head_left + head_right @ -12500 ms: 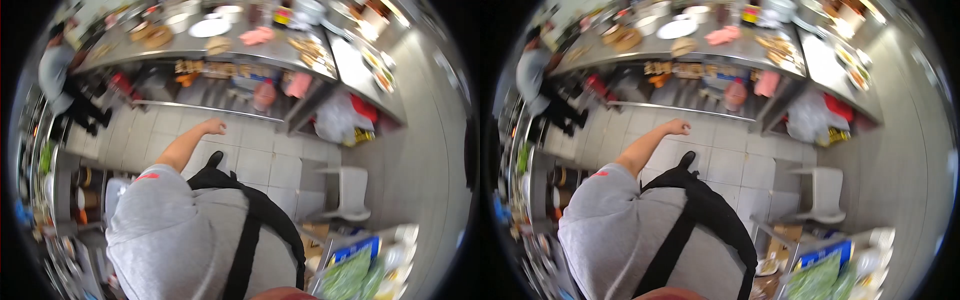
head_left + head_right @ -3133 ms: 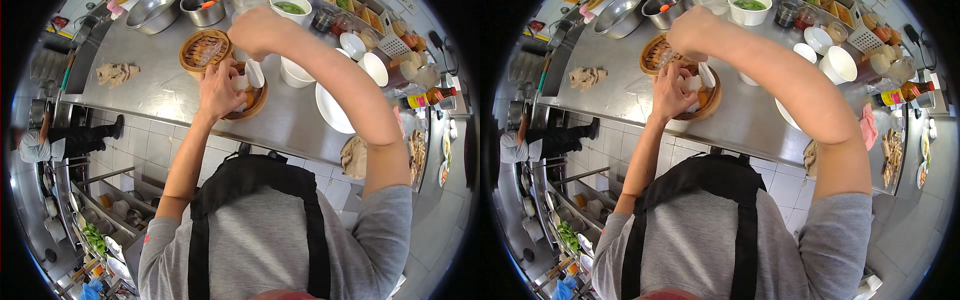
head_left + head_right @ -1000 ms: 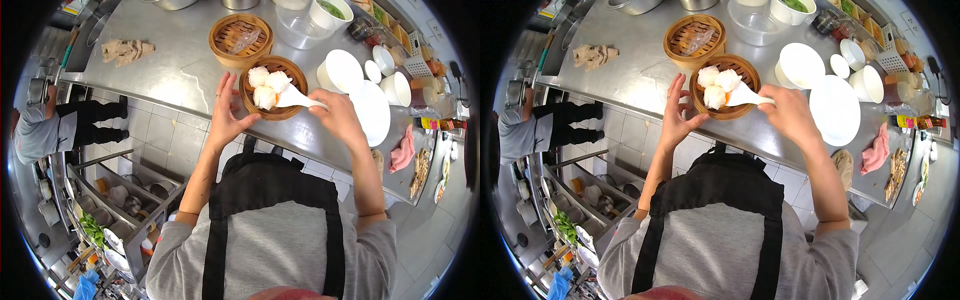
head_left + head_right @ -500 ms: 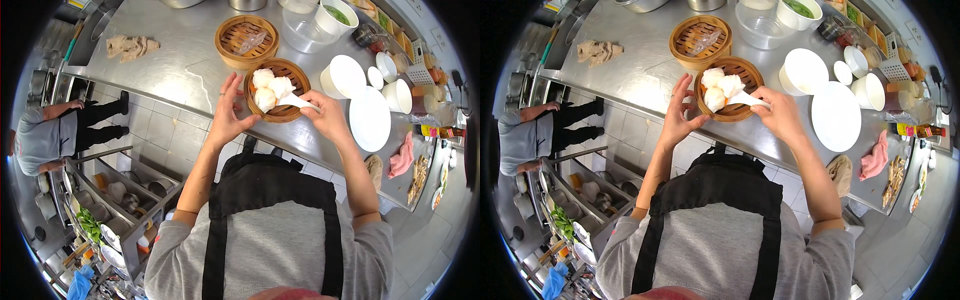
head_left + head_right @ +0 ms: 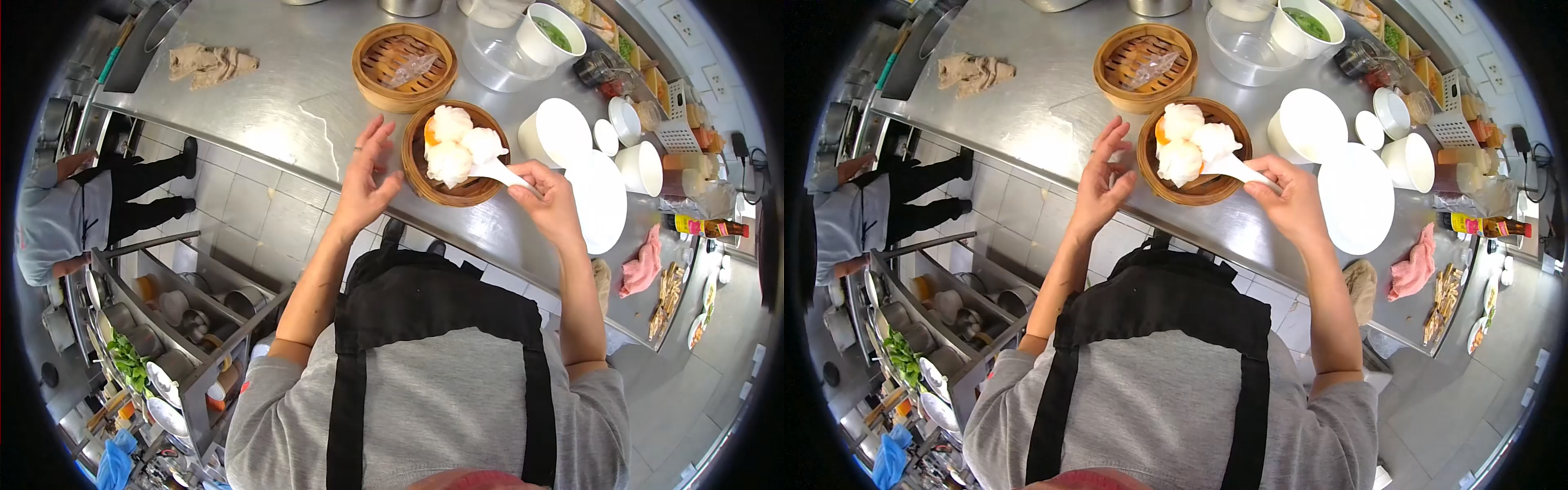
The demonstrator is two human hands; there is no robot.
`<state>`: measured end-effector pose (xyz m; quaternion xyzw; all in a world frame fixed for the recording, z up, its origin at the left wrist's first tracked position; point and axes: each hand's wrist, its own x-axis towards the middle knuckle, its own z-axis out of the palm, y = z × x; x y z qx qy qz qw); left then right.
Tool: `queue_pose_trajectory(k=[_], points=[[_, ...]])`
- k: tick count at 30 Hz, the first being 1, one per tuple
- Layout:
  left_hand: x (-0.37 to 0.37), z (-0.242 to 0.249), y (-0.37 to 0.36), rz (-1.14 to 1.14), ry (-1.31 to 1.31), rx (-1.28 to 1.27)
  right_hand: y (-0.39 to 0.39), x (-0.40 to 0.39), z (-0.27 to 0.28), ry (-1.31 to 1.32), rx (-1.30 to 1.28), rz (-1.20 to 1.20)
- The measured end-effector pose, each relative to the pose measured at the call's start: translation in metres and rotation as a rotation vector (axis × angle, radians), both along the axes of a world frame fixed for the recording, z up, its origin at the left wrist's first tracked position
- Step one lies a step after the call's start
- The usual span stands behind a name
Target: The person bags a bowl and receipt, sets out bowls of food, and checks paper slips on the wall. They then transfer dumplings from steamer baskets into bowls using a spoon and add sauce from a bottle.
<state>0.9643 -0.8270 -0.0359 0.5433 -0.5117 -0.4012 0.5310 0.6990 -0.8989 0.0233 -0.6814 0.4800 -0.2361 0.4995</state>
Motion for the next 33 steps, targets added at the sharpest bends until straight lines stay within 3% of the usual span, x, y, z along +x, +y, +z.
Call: queue_pose_trajectory(k=[4,7,11,15,19,24,29,33], points=[[-0.008,0.023,-0.019,0.072,-0.308,-0.172,-0.006,-0.022,0.012,-0.005,-0.002,-0.031],[-0.025,0.047,-0.046,-0.055,-0.441,-0.234,-0.005,-0.037,0.034,-0.019,0.030,-0.122],[-0.056,0.063,-0.092,-0.340,0.001,0.063,-0.007,-0.067,0.049,-0.020,-0.028,-0.200],[-0.088,0.077,-0.119,-0.388,0.092,0.224,-0.008,-0.093,0.050,0.030,-0.112,-0.265],[-0.111,0.077,-0.145,-0.437,0.023,0.334,-0.009,-0.110,0.044,0.051,-0.147,-0.321],[-0.129,0.082,-0.167,-0.396,-0.231,0.318,-0.019,-0.123,0.038,0.123,-0.160,-0.328],[-0.140,0.082,-0.177,-0.393,-0.651,0.134,-0.036,-0.126,0.042,0.313,-0.142,-0.263],[-0.144,0.070,-0.192,-0.390,-0.809,0.131,-0.055,-0.121,0.048,0.486,-0.153,-0.193]])
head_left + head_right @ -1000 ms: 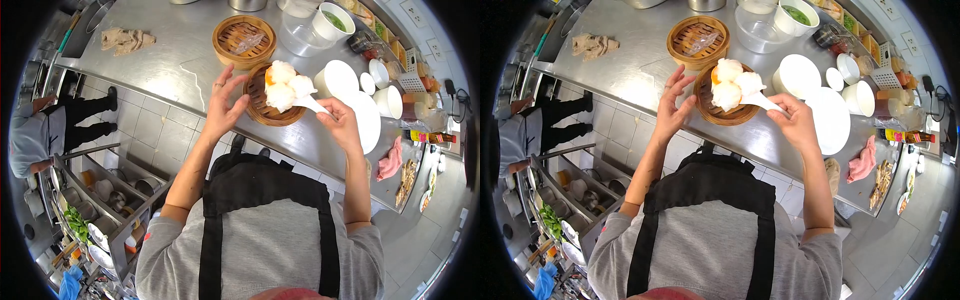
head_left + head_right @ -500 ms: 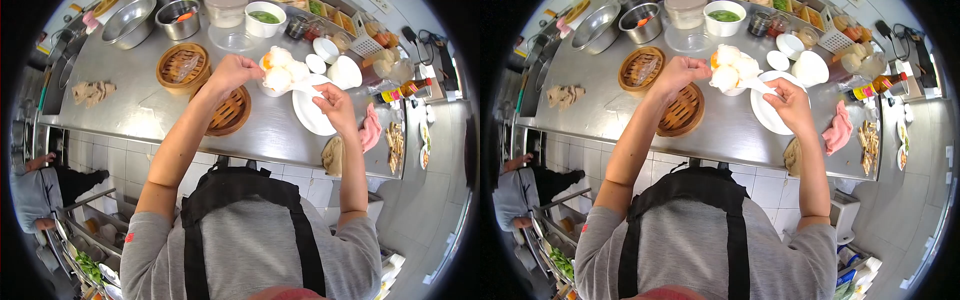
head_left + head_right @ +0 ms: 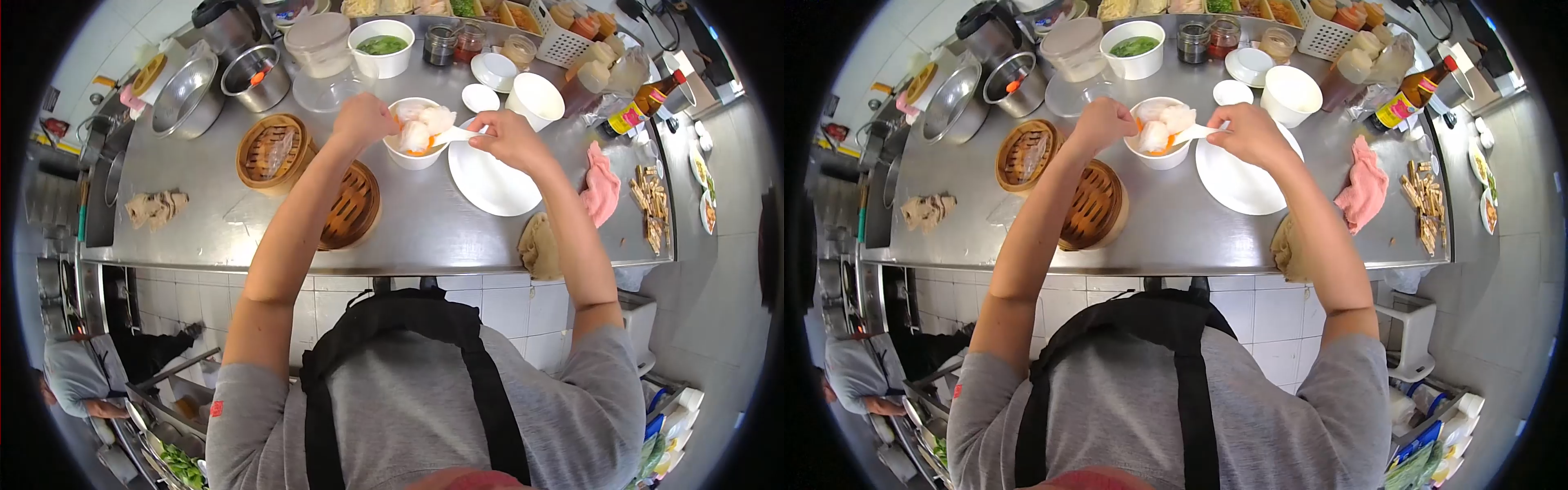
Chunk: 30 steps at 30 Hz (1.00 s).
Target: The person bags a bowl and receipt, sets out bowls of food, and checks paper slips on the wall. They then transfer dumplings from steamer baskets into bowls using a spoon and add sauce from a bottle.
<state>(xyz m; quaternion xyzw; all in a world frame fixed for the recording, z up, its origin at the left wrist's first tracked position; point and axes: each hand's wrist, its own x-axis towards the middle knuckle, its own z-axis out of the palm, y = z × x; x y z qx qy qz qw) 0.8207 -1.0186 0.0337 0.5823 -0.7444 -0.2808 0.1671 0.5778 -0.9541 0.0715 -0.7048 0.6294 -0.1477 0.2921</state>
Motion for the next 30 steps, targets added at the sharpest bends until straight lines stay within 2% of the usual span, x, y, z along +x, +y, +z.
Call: queue_pose_trajectory(k=[3,9,11,14,18,24,27,30], points=[[-0.002,-0.001,-0.008,0.008,-0.166,0.035,-0.023,0.005,-0.001,0.183,-0.103,0.193],[0.000,-0.003,-0.003,0.009,-0.242,-0.054,-0.031,0.057,0.035,0.622,-0.172,0.267],[0.002,-0.005,0.000,0.008,-0.207,-0.138,-0.031,0.065,0.049,0.656,-0.257,0.307],[0.001,-0.003,-0.004,-0.016,-0.304,-0.058,-0.027,0.079,0.058,0.729,-0.390,0.350],[-0.001,-0.003,-0.001,0.007,-0.308,-0.077,-0.013,0.094,0.081,0.833,-0.488,0.334],[0.002,0.009,0.003,0.009,-0.216,-0.112,-0.004,0.082,0.090,0.731,-0.642,0.332],[0.009,0.028,0.004,-0.021,-0.157,-0.121,0.000,0.077,0.078,0.687,-0.638,0.300],[0.020,0.065,0.013,-0.087,-0.082,-0.180,0.000,0.067,0.071,0.754,-0.636,0.198]])
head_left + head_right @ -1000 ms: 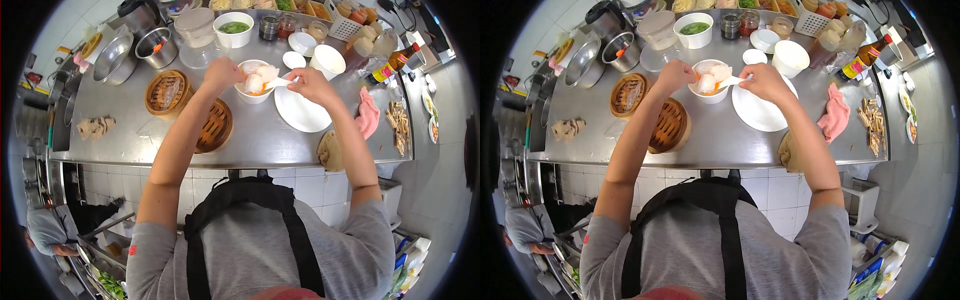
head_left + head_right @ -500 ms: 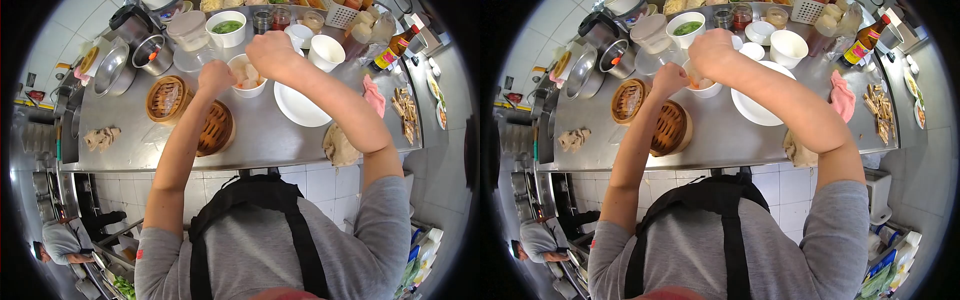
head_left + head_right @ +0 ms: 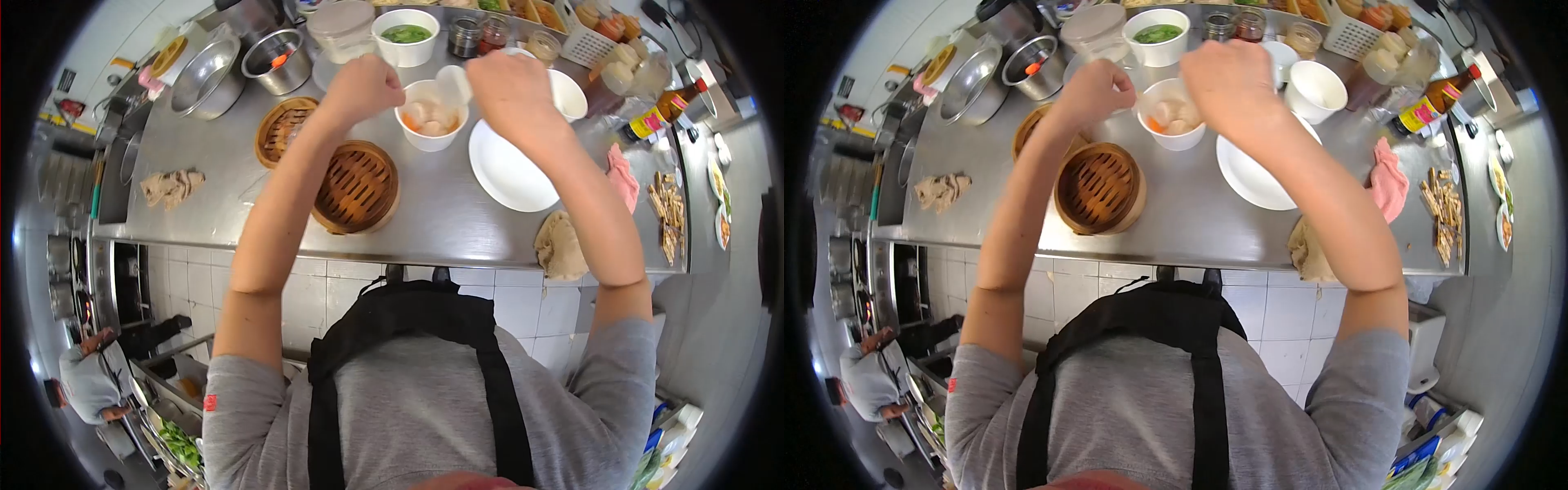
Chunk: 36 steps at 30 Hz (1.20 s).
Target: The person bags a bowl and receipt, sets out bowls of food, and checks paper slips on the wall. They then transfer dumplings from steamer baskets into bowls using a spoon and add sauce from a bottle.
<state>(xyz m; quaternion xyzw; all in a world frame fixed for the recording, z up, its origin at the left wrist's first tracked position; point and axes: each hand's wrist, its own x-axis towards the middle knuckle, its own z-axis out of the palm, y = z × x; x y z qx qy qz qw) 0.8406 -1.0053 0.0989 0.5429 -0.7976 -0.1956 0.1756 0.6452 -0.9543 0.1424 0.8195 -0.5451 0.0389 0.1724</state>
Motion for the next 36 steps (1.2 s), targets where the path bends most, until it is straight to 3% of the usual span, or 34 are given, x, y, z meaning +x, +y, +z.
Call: queue_pose_trajectory(k=[2,7,8,11,16,19,22,24,26,28,31,34,36], points=[[0.018,0.024,0.004,-0.083,0.026,-0.080,0.004,-0.011,-0.001,-0.032,-0.033,0.019],[0.087,0.071,0.016,-0.032,0.048,-0.037,0.025,-0.029,0.008,-0.083,-0.007,0.005],[0.105,0.065,0.012,-0.028,0.074,-0.085,0.031,-0.028,0.012,-0.098,0.001,-0.003],[0.142,0.039,0.001,0.128,-0.232,-0.020,0.039,-0.028,0.016,-0.101,0.016,-0.029],[0.179,-0.051,-0.012,0.424,-0.618,-0.064,0.050,-0.011,0.014,-0.245,-0.026,0.035],[0.195,-0.066,-0.001,0.260,-0.622,-0.187,0.051,0.003,-0.006,-0.480,0.029,0.097],[0.169,-0.042,0.047,0.331,-0.525,-0.455,0.048,0.015,-0.054,-0.793,0.299,0.115],[0.167,-0.052,0.083,0.093,-0.329,-0.442,0.053,0.029,-0.096,-0.936,0.404,0.064],[0.145,-0.047,0.127,0.089,-0.213,0.189,0.056,0.036,-0.151,-1.064,0.667,-0.073],[0.136,-0.090,0.155,-0.076,0.206,0.037,0.067,0.055,-0.180,-1.293,0.842,-0.231],[0.103,-0.107,0.183,0.149,0.276,-0.216,0.085,0.074,-0.173,-1.520,0.799,-0.218],[0.105,-0.091,0.182,0.251,0.304,-0.356,0.088,0.073,-0.132,-1.485,0.880,-0.152],[0.121,-0.068,0.173,0.289,0.337,-0.415,0.070,0.089,-0.104,-1.447,0.772,0.012]])
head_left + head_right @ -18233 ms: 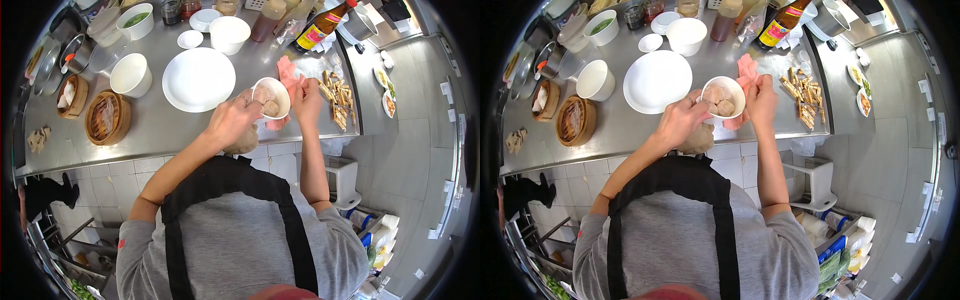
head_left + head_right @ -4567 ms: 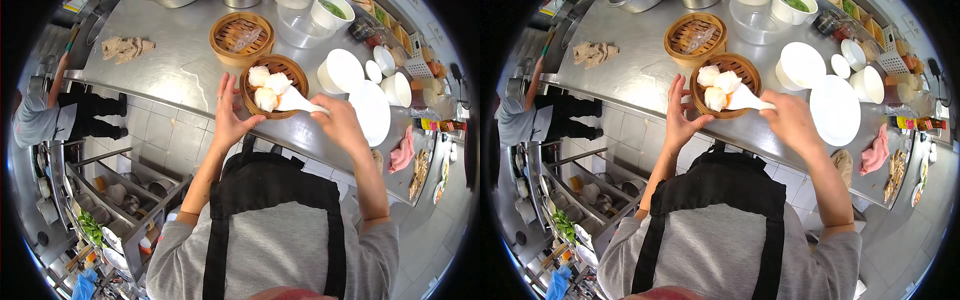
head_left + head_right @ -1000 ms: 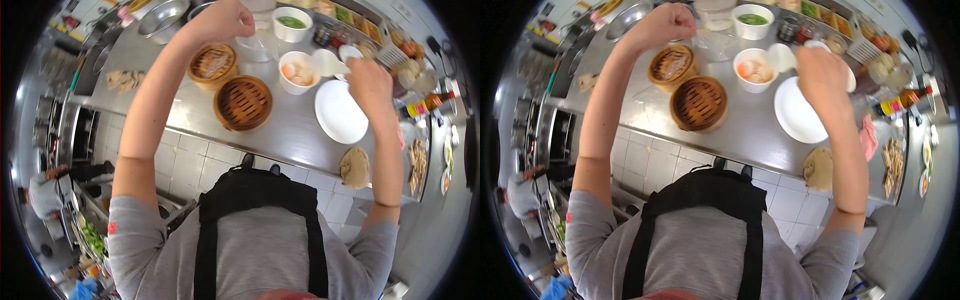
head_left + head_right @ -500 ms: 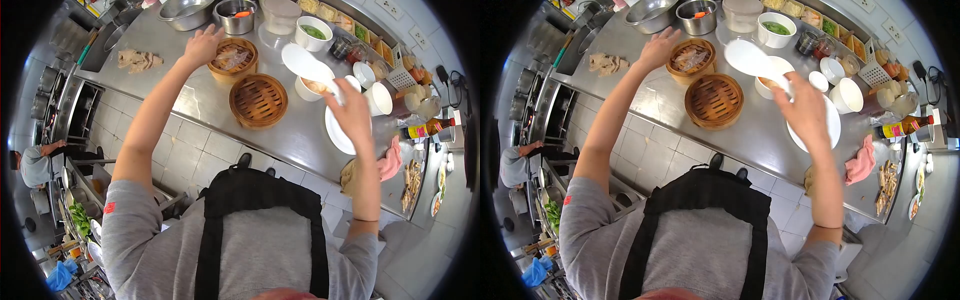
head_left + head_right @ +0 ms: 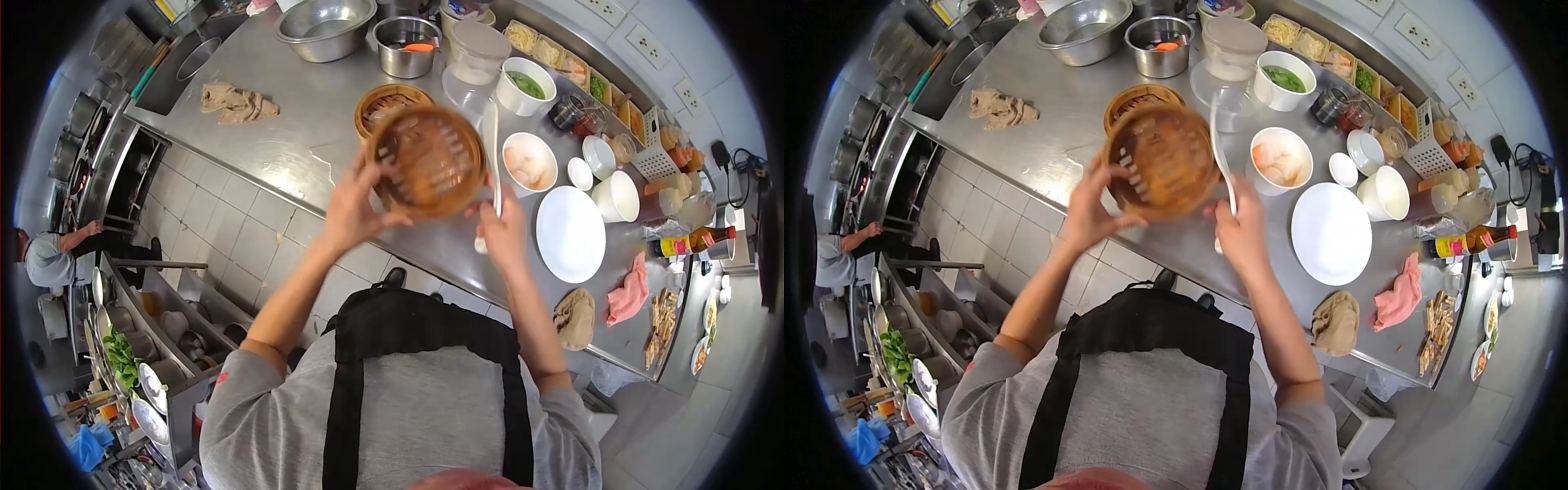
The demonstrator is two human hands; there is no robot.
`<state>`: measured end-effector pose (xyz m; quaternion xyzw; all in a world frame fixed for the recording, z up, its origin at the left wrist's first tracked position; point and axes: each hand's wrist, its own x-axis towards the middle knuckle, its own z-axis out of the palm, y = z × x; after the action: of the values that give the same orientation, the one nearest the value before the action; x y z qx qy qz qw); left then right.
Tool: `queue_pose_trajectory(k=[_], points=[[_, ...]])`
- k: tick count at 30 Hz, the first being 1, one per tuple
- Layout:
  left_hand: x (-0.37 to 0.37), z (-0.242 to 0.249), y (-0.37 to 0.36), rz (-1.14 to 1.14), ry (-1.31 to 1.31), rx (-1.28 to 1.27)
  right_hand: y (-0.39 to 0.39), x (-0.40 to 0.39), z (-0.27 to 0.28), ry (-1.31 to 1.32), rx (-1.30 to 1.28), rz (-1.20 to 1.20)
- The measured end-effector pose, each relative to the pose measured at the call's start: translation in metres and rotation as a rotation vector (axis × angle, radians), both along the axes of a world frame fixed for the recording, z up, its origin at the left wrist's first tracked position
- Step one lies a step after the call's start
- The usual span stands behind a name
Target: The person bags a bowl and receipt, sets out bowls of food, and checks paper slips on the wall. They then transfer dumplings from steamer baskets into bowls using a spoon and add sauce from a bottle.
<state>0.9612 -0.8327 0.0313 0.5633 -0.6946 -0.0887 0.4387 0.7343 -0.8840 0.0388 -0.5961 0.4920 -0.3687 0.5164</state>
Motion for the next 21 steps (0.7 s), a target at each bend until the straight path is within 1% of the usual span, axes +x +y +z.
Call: queue_pose_trajectory(k=[1,2,4,5,7,8,10,11,12,14,15,16,18,20,21], points=[[0.013,0.012,-0.014,-0.045,0.097,0.071,-0.013,0.012,0.008,-0.025,-0.080,0.002],[0.024,0.017,-0.028,-0.010,0.060,0.009,-0.028,0.024,0.014,-0.052,-0.165,0.002],[0.042,0.021,-0.057,0.069,-0.066,0.045,-0.061,0.046,0.014,-0.008,-0.171,0.001],[0.050,0.015,-0.068,0.082,-0.099,0.051,-0.079,0.054,0.017,0.012,-0.173,-0.006],[0.060,-0.002,-0.092,0.093,-0.159,0.066,-0.118,0.062,0.030,0.287,-0.315,0.036],[0.062,-0.004,-0.097,0.087,-0.112,0.099,-0.136,0.062,0.036,0.433,-0.374,0.052],[0.068,-0.007,-0.099,0.065,-0.026,0.171,-0.168,0.068,0.052,0.552,-0.560,0.040],[0.066,-0.001,-0.095,0.064,-0.034,0.176,-0.185,0.073,0.056,0.590,-0.653,0.025],[0.060,0.000,-0.093,0.142,-0.141,0.094,-0.201,0.080,0.059,0.629,-0.741,0.014],[0.044,-0.003,-0.088,0.296,-0.350,-0.069,-0.228,0.104,0.083,1.005,-0.696,0.161],[0.038,-0.005,-0.086,0.238,-0.371,-0.056,-0.236,0.115,0.087,1.057,-0.673,0.194],[0.031,-0.009,-0.086,0.248,-0.462,-0.036,-0.245,0.127,0.088,1.109,-0.651,0.224],[0.013,-0.021,-0.087,0.251,-0.639,0.000,-0.273,0.148,0.079,1.243,-0.689,0.345],[0.016,-0.031,-0.095,0.292,-0.634,-0.002,-0.306,0.159,0.063,1.111,-0.704,0.512],[0.019,-0.028,-0.097,0.312,-0.622,0.013,-0.299,0.146,0.073,1.035,-0.779,0.490]])
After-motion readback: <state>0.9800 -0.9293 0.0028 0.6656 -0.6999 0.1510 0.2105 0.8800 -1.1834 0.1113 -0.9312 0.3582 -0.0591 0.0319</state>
